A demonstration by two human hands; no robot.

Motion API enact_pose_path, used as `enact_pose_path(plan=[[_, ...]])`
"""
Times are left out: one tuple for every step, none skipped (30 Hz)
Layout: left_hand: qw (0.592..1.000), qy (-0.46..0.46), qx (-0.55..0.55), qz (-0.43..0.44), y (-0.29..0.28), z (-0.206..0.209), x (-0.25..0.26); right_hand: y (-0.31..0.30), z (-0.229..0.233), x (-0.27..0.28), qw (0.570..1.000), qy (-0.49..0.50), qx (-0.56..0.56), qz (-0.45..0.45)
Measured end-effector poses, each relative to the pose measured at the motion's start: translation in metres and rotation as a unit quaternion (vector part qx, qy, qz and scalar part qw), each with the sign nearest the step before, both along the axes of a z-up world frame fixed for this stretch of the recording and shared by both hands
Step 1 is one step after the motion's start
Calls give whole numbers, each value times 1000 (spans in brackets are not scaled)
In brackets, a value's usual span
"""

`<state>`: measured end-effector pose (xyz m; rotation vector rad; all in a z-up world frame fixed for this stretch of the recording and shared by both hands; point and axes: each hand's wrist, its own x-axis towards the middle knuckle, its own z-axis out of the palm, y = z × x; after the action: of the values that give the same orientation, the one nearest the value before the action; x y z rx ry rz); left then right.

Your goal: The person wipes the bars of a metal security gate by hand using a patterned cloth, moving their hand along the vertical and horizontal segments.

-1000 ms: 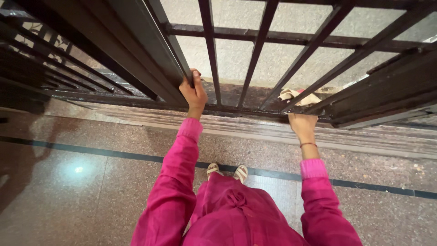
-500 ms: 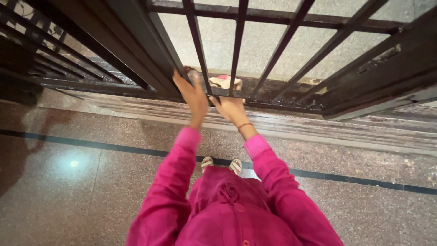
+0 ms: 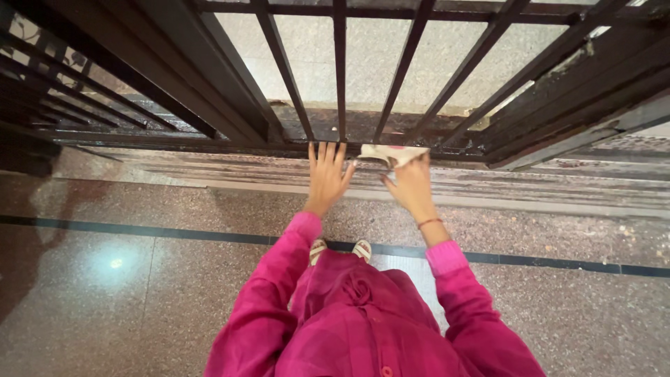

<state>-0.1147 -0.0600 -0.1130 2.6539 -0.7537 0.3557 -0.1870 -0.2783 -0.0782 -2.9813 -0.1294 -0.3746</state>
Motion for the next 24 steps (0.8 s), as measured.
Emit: enact_pose_path(plan=[[1000,4,6,-9,-1,1,7,-11,3,-3,999,-29,-30,-3],[1000,8,12,-16,0,3,12,-20,6,-5,997,-58,-60,-3],[999,11,18,-23,0,5,15,-24,8,-5,992,-86,-90,-4],[999,9,21,-27,0,7,18,-28,10,1,998,30,-28,-38],[999,7,23,-31,0,8,19,-37,14,11,986,147,34,-72],[999,7,25,-35,1,8,18,-44,15,20,955,262,94,-105],[999,8,29,-32,1,8,15,-49,13,26,966,223,106,-80],[999,7,32,-30,1,8,15,-55,11,32,975,180,118,-56],[999,6,36,-29,0,9,16,-59,9,36,982,137,130,-32],[999,8,34,-23,-2,9,14,-59,5,37,976,166,128,-54],[999,10,33,-17,-4,8,12,-55,3,37,970,196,126,-76],[999,13,31,-13,-7,8,11,-50,3,37,962,225,123,-98],[997,48,59,-5,-11,7,10,-44,6,35,954,249,126,-108],[993,83,87,2,-15,7,10,-36,10,35,946,274,128,-116],[986,117,115,9,-20,5,9,-28,15,34,937,298,131,-125],[993,84,80,-2,-26,3,8,-21,19,32,948,277,104,-113],[998,51,46,-13,-32,1,5,-13,21,27,958,256,77,-101],[1000,19,11,-21,-37,-1,1,-8,21,22,967,235,50,-86],[998,32,-17,-43,-42,-2,-4,-4,18,18,980,181,52,-64],[996,45,-44,-63,-47,-2,-13,1,10,15,990,127,55,-40],[992,59,-72,-83,-51,-2,-21,4,2,14,996,72,57,-17],[991,46,-75,-102,-53,-1,-25,8,-8,17,992,120,24,-8],[989,33,-78,-121,-55,-1,-29,17,-20,22,986,167,-10,2],[987,19,-82,-139,-57,0,-33,20,-31,25,976,214,-44,11]])
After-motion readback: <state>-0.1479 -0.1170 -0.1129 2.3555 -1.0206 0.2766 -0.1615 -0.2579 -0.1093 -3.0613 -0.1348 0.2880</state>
